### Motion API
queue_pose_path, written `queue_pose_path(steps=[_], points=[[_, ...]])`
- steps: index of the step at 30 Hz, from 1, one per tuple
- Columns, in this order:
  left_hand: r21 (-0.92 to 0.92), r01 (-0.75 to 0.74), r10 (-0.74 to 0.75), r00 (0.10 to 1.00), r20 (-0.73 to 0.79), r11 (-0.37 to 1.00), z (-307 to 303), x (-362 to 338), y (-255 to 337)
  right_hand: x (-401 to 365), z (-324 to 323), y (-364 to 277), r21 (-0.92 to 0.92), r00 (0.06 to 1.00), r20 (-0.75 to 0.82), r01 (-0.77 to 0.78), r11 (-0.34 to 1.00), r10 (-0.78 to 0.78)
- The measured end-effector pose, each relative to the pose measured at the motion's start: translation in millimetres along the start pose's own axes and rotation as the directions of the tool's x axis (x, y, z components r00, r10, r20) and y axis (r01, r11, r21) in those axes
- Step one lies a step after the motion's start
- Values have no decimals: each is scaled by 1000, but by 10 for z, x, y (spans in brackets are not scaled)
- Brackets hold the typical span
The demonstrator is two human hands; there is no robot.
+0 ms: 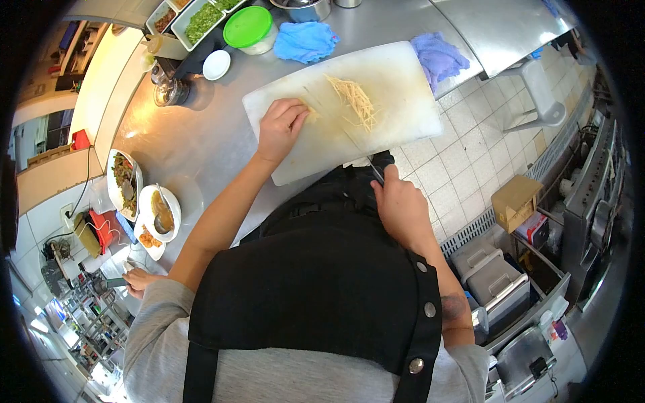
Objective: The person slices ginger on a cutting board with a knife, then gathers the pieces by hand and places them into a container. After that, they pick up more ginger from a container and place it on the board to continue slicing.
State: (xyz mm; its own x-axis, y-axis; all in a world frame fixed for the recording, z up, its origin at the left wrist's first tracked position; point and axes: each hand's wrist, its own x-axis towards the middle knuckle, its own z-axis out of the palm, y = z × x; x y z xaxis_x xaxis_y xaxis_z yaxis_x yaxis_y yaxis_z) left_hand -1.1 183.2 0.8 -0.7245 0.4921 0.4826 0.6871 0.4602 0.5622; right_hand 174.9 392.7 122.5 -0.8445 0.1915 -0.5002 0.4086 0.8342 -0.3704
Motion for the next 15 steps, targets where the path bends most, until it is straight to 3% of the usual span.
queue_pose_path(steps=[4, 10, 15], points=[[-6, 18, -18, 1000, -6, 1000, -4, -4, 9, 145, 17, -47, -4, 998, 34, 47, 999, -47], [-32, 34, -34, 999, -10, 999, 0, 7, 12, 17, 22, 29, 23, 989, -105, -105, 994, 107], [-19, 24, -24, 1000, -8, 1000, -9, 27, 33, -59, -16, -51, -37, 999, 12, -30, 999, 30]])
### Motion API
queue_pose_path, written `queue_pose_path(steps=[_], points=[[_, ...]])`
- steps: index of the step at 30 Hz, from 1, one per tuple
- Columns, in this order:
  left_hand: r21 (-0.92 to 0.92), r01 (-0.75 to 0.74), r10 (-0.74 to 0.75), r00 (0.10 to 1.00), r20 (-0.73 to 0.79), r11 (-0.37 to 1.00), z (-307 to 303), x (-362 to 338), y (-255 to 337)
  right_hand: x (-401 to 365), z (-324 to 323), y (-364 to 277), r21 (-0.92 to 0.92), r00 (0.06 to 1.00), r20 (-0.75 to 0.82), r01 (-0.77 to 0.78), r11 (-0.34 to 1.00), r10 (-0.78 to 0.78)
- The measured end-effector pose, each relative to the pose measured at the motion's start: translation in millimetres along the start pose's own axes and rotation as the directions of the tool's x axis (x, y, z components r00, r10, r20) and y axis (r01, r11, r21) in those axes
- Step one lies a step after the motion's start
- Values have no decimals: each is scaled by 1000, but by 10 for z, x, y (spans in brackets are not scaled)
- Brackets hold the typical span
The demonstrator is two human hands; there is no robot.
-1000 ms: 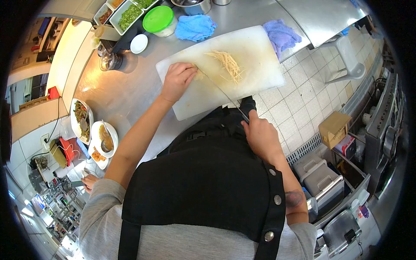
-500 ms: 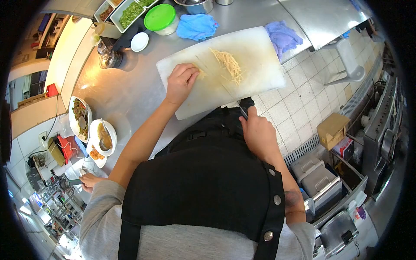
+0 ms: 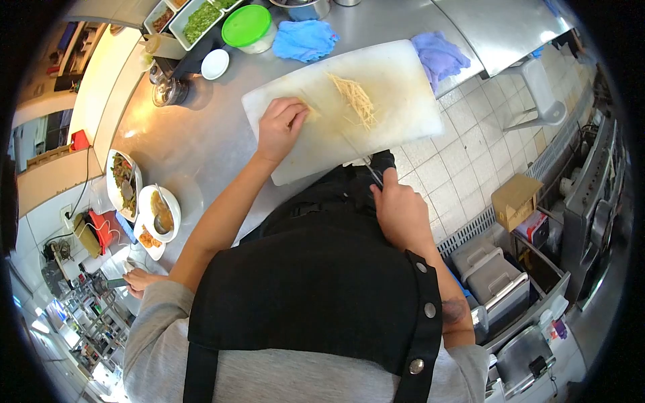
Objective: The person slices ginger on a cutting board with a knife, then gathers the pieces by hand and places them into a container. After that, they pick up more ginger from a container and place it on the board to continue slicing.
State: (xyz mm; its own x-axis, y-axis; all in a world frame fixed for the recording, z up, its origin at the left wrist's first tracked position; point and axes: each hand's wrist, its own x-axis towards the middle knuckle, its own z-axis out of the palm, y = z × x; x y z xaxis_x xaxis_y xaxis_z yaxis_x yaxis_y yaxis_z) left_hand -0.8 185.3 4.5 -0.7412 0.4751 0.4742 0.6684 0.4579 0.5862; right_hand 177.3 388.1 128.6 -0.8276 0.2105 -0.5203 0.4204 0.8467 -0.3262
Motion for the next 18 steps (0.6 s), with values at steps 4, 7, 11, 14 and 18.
queue_pose_path(steps=[4, 7, 11, 14, 18], points=[[7, -16, 17, 1000, -17, 1000, 2, 2, -5, -1, -9, -63, -55, 999, 40, 6, 998, -3], [1, -15, 15, 1000, -20, 1000, 7, 3, 5, -54, -31, -67, -84, 999, 51, 6, 996, -2], [22, -16, 16, 1000, -8, 1000, 10, 7, 12, -118, -89, -89, -135, 995, 92, -34, 990, 46], [25, -18, 18, 1000, -13, 1000, 22, 0, 13, -124, -126, -116, -161, 988, 130, -65, 985, 87], [33, -11, 11, 1000, -10, 999, 16, -4, 25, -85, -167, -183, -162, 978, 179, -81, 983, 110]])
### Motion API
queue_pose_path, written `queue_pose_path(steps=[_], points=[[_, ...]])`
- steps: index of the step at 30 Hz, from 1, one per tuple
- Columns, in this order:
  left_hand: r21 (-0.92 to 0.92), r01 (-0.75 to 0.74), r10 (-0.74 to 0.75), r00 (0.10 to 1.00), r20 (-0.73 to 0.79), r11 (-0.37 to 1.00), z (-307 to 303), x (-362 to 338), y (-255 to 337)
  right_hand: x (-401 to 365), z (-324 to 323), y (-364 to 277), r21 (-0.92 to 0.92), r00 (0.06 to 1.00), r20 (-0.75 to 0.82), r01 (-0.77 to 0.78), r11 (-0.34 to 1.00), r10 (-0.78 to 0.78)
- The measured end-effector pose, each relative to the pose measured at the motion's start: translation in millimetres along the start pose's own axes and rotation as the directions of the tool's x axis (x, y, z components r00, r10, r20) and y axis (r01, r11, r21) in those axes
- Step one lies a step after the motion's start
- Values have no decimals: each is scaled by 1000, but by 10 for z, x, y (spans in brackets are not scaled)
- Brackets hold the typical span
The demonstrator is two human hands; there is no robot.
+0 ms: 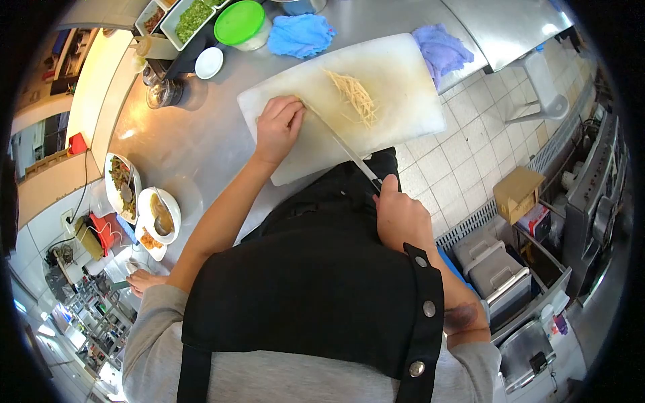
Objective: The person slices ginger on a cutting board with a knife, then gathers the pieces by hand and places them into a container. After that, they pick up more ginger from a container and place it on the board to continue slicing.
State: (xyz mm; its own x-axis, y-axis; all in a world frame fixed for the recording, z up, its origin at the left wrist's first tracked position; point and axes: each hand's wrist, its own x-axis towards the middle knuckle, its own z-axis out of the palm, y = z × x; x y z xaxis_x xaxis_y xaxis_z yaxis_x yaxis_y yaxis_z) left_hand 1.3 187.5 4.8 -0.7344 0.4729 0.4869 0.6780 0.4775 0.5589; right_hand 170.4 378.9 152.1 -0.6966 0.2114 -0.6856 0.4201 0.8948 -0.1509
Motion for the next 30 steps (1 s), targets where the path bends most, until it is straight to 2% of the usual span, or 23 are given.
queue_pose_path(steps=[1, 4, 13, 16, 19, 22, 30], points=[[3, -1, 1, 1000, 1, 1000, -3, 4, -7, 25, -14, -13, 0, 1000, 13, 0, 1000, 0], [-2, 14, -14, 1000, 4, 1000, 10, -10, -28, 240, 113, -26, 82, 991, -76, 113, 990, -106], [15, -7, 7, 1000, -11, 1000, -15, 11, 9, 931, 351, -256, 135, 933, -265, 287, 948, -244], [-9, 12, -12, 1000, -7, 1000, -4, 0, -12, 1019, 212, -210, 116, 929, -258, 301, 946, -264], [-14, 14, -14, 1000, -16, 1000, -22, -5, 6, 766, 54, -221, 130, 957, -229, 212, 969, -179], [15, 9, -9, 1000, -1, 1000, -21, -3, -4, 509, -34, -189, 107, 969, -152, 213, 971, -196], [-10, 9, -9, 1000, -28, 1000, 9, -15, -27, 142, 11, -7, 66, 994, -69, 94, 993, -89]])
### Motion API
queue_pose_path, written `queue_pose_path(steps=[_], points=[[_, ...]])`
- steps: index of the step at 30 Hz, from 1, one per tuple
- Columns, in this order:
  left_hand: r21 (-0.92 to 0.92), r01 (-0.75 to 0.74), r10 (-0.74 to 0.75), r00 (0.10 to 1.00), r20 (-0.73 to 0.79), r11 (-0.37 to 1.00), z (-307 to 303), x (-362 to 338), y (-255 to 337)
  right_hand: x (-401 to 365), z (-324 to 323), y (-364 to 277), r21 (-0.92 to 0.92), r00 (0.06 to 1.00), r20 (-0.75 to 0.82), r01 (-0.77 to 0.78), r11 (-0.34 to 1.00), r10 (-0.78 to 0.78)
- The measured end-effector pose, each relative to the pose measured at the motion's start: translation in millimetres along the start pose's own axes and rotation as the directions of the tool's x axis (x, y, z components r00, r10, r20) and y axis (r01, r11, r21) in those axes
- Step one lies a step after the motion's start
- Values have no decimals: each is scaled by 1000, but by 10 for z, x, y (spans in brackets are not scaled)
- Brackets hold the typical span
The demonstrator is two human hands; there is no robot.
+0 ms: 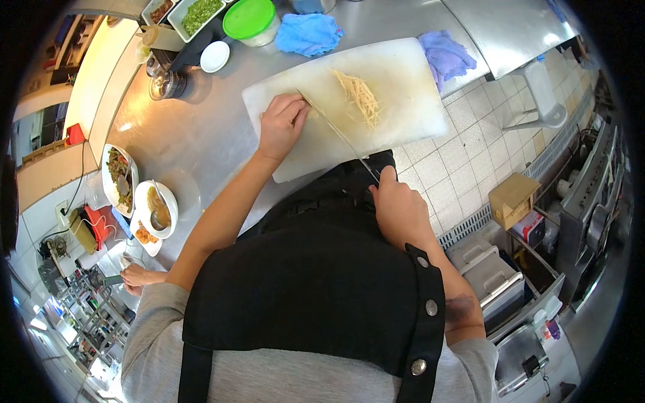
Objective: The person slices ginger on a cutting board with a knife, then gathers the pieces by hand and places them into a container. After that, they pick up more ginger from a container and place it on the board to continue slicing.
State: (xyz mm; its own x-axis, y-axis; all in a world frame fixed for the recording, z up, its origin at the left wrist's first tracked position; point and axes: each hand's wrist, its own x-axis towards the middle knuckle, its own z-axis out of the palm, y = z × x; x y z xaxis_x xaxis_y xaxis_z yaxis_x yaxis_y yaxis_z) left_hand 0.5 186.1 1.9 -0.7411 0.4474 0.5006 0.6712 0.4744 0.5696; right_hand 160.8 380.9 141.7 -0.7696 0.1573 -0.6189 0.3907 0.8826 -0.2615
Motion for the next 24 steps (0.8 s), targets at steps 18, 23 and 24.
queue_pose_path(steps=[18, 23, 24], points=[[10, -21, 21, 1000, 5, 1000, 0, 5, 17, 762, 358, -83, 48, 967, -200, 172, 984, -159], [-7, -15, 15, 1000, 1, 1000, -8, -8, 3, 483, 149, -55, 26, 984, -153, 98, 995, -93], [1, -17, 17, 1000, 6, 1000, -13, -4, 1, 423, 100, -62, 18, 986, -134, 106, 994, -103]])
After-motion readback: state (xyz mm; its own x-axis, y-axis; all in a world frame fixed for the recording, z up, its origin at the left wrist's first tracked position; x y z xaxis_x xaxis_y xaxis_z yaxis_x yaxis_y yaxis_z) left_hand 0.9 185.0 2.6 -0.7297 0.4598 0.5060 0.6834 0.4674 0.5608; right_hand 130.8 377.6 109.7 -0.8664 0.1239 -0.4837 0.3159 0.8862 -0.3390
